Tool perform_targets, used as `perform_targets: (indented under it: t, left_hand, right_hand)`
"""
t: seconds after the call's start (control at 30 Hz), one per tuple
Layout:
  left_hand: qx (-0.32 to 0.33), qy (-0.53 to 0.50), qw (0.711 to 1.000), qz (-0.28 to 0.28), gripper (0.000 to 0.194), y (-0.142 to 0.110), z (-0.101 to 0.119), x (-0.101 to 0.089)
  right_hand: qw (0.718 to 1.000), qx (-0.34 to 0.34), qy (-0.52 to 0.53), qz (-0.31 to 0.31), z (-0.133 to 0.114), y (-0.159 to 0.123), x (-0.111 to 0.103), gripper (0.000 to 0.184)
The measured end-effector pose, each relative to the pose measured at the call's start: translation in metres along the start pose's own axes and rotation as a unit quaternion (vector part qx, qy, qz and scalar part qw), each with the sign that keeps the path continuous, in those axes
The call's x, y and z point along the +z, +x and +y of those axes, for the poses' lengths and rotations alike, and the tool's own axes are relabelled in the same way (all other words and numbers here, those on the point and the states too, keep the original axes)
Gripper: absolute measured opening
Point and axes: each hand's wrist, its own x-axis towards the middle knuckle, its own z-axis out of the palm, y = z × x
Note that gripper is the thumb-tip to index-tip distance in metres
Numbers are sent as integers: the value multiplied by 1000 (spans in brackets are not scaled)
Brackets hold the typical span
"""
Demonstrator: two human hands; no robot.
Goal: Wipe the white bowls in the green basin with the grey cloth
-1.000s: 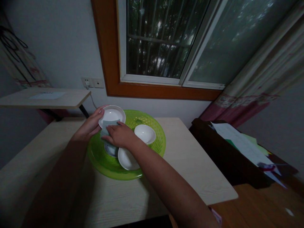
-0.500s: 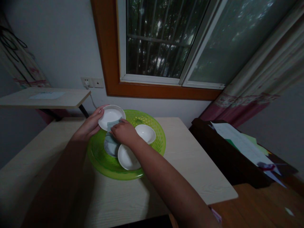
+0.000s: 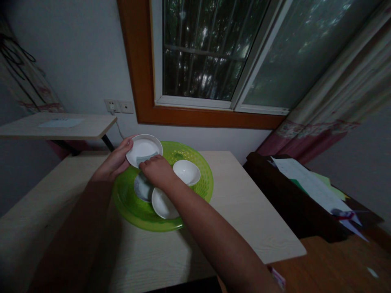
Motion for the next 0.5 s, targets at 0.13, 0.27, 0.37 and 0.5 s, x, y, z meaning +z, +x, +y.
perform_targets:
  t: [0.13,0.27,0.37,0.5]
  left_hand:
    - [-18,-16,999,26,57,1,4,0]
    - [-37,-29,999,17,83,-4,12,3]
    - [-53,-25,998,8,101,-7,17,6]
    - [-66,-20,998,7,102,-6,15,5]
  right_hand:
    - [1000,-2,-24,2,7,-4,-3,17]
    - [999,7,-41,18,14,-8,-7,15]
    - [998,19,-49,33,17,-9,-8,12]
    - [998,22,-49,27,17,-9,-6,12]
